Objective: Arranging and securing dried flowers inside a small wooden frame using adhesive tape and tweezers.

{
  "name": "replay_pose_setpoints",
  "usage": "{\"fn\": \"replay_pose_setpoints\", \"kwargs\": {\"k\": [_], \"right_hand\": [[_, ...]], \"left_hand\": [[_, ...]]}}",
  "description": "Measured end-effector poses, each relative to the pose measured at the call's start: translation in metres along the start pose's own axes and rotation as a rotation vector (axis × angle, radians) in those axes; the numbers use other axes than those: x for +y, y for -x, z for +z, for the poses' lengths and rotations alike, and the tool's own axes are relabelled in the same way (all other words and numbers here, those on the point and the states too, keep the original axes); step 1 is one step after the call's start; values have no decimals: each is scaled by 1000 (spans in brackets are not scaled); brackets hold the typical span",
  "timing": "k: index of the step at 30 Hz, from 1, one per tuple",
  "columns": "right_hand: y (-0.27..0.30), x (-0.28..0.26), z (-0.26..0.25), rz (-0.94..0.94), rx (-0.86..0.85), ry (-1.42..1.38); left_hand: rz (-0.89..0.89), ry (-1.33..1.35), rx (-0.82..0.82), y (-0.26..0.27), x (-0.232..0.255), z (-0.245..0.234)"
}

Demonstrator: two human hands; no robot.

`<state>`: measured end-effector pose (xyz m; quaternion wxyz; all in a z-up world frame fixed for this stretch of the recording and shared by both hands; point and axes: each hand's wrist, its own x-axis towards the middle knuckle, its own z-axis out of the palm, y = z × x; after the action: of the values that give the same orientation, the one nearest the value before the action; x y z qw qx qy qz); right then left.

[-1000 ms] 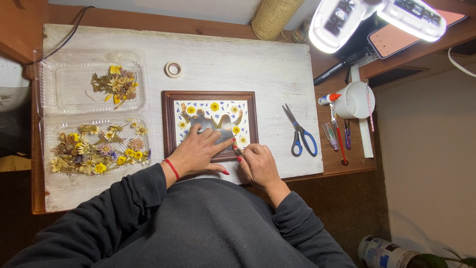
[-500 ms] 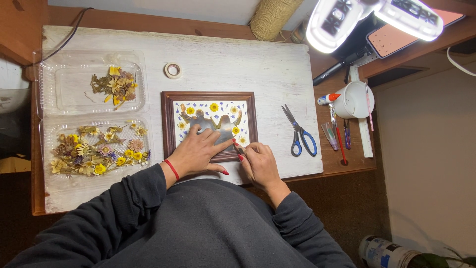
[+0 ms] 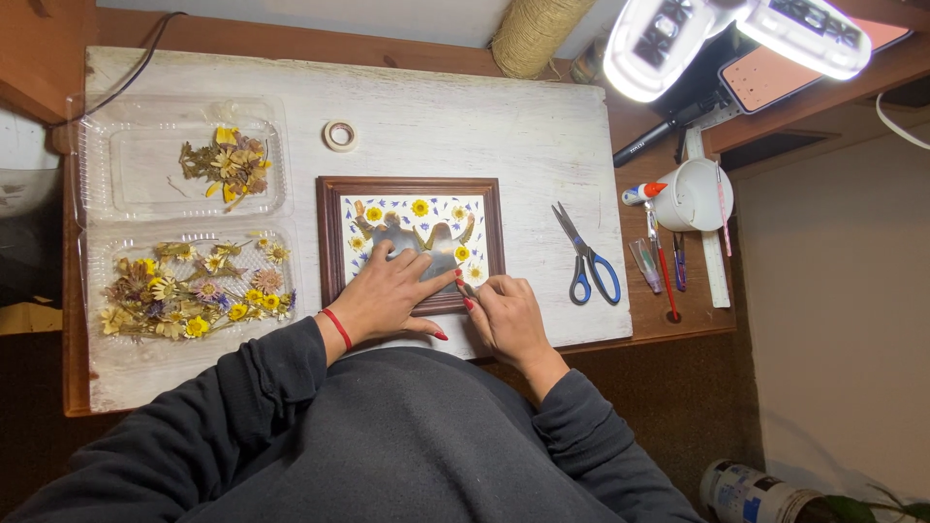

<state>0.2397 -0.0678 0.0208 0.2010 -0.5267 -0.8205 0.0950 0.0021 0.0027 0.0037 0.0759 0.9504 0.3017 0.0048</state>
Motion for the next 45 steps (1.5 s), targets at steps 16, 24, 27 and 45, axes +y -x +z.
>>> {"fn": "replay_pose_setpoints", "kwargs": {"k": [16, 24, 27, 45], "right_hand": [[5, 17, -3, -11, -13, -68], [-4, 35, -3, 81, -67, -155], [-5, 36, -5, -79, -120, -108], [-6, 34, 9, -146, -72, 7]], "left_hand": [[-8, -21, 22, 3, 2, 4], [-6, -52, 44, 4, 0, 6], [-17, -39, 44, 5, 1, 4], [-31, -57, 84, 6, 2, -1]]}}
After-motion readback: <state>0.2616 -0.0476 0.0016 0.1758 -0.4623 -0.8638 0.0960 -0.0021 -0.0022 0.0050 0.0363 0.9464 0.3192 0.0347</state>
